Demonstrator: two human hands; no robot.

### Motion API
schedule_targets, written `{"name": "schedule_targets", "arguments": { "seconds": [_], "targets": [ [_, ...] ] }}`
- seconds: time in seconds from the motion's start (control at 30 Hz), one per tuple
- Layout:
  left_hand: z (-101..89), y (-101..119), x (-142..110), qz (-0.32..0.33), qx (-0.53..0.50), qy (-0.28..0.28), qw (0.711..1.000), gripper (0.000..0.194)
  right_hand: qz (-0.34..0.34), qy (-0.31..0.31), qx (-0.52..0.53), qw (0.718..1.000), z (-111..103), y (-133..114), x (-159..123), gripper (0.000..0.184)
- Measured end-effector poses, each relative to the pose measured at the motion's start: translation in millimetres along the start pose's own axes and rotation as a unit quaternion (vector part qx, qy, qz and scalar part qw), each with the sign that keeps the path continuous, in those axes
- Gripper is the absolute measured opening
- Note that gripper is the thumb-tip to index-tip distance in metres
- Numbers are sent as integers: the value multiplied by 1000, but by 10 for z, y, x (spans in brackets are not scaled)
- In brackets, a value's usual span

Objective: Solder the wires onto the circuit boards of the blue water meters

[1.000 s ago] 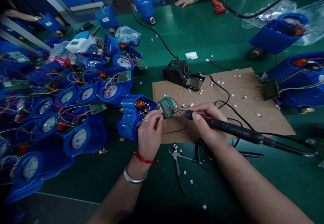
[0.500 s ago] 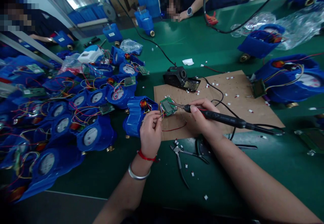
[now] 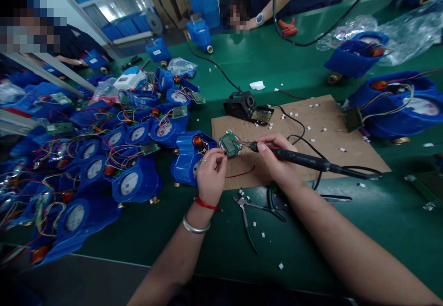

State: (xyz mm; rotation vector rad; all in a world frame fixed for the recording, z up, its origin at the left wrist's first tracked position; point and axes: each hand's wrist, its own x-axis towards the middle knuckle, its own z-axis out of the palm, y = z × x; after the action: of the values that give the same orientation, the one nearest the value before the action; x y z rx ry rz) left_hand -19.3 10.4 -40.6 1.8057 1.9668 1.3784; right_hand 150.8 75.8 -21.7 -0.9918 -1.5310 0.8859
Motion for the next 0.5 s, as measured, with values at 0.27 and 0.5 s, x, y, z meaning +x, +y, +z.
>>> {"name": "schedule_targets", "arguments": {
  "seconds": [0.27, 0.5],
  "targets": [
    [5, -4, 5, -15, -5, -6, 1000, 9, 3, -1, 10, 1000, 4, 1, 0, 9],
    [9, 6, 14, -19, -8, -8, 1000, 8, 23, 5, 31, 999, -26, 73, -2, 11]
  ]
}}
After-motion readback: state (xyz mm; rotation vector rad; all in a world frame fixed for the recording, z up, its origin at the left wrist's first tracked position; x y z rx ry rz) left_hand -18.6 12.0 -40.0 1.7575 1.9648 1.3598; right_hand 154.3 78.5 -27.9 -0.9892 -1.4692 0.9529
